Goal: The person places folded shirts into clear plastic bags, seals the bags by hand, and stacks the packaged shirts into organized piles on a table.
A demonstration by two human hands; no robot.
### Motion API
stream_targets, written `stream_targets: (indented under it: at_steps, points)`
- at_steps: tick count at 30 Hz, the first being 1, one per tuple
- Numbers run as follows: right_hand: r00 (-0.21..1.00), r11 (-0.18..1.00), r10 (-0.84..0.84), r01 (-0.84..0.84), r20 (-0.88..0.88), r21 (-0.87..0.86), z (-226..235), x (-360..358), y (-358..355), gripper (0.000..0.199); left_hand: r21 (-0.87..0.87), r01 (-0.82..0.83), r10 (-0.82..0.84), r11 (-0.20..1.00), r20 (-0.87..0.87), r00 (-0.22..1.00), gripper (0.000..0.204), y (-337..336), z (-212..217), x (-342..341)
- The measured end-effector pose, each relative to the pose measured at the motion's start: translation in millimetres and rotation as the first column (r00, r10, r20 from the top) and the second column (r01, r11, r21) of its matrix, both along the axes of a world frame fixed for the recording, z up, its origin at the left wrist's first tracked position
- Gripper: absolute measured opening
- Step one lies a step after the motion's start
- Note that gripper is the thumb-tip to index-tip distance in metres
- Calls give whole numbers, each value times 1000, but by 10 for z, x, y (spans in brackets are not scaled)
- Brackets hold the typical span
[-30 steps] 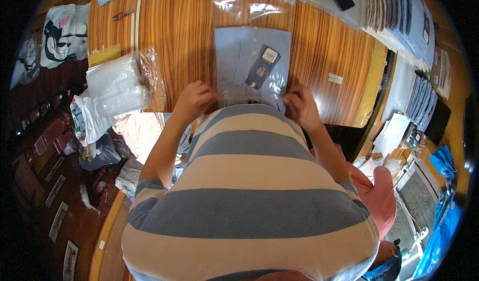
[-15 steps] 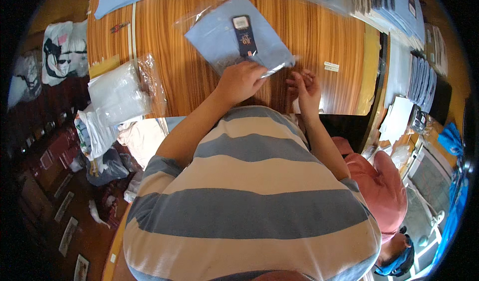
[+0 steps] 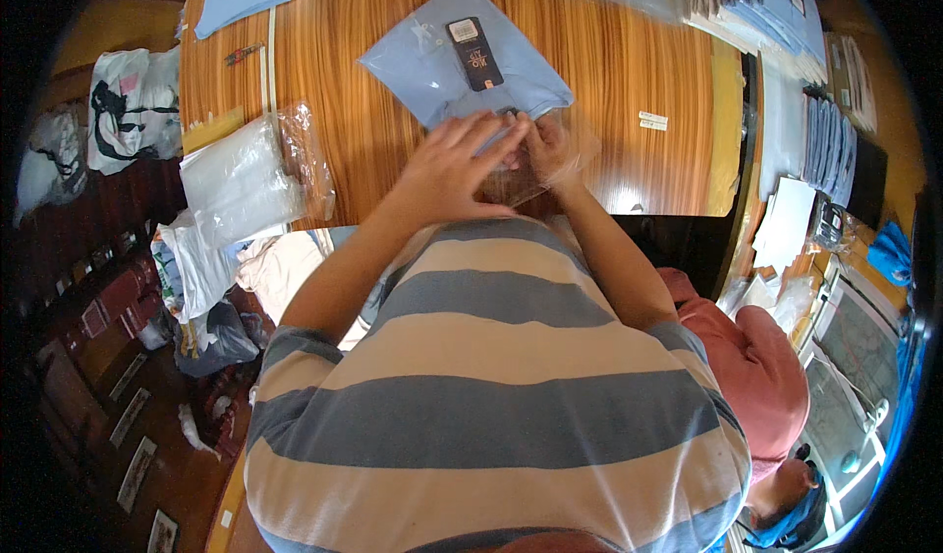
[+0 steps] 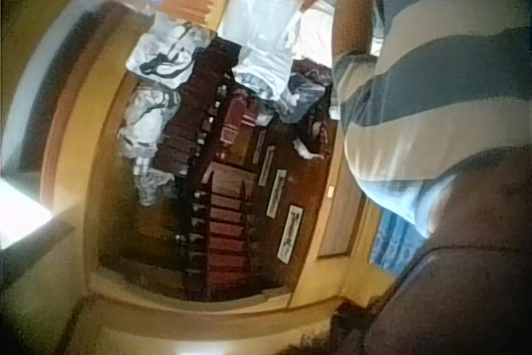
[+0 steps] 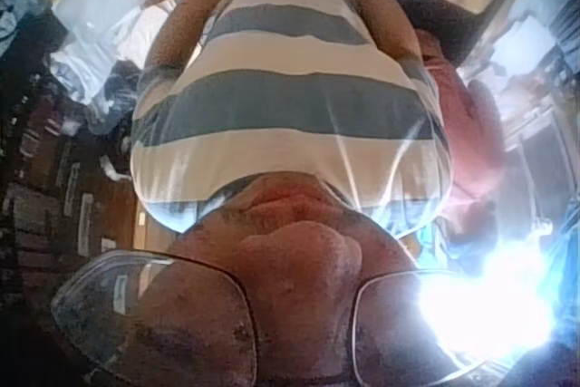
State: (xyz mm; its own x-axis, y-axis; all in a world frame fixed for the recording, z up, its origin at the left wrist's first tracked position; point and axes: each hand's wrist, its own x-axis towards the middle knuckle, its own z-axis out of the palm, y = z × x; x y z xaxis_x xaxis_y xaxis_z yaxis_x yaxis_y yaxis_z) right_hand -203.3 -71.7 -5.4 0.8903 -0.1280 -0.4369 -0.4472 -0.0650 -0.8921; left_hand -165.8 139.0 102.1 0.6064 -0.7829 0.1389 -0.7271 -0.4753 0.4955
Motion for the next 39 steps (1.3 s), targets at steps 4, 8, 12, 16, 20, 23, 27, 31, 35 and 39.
stream_targets:
  at_steps: [4,8,12,16,20,23,27,31,35,39]
  points:
    - [985,976,42,-4,-168,219,64,-237,10,33,275,94,-95,957,-11,995,101,485,-662,-164]
    - [974,943,56,21,-220,331,-173,-751,-72,31,240,40,-90,970,203,975,67,499,-1017,-608]
    - [857,857,12,257,-516,446,202,-1583,-443,28,-131,-4,19,991,114,993,35,492,-1099,-957]
    - [922,915,-76,-87,-380,-393,355,-1959,-927,49,-440,-41,-11,897,-113,994,33,444,-479,-593]
    - [845,941,99,94,526,-327,1081,-595,-433,73,-640,14,-218,768,-241,946,37,518,330,219]
    - [802,979,203,-162,561,-122,1432,116,-375,55,-721,-280,-31,634,-386,922,39,453,517,681]
    - [803,929,-371,309,467,206,1334,679,82,37,-700,-642,504,313,-451,737,49,92,393,991]
    - [913,804,-408,355,10,477,424,106,170,55,-301,-629,650,717,-38,759,65,-348,-225,565]
    - [924,946,-195,266,-329,186,248,-600,-446,34,23,-611,594,791,210,777,71,-552,-858,150]
    - [953,708,-111,274,281,-651,276,-610,-781,37,57,-508,486,860,215,847,69,-494,-959,214]
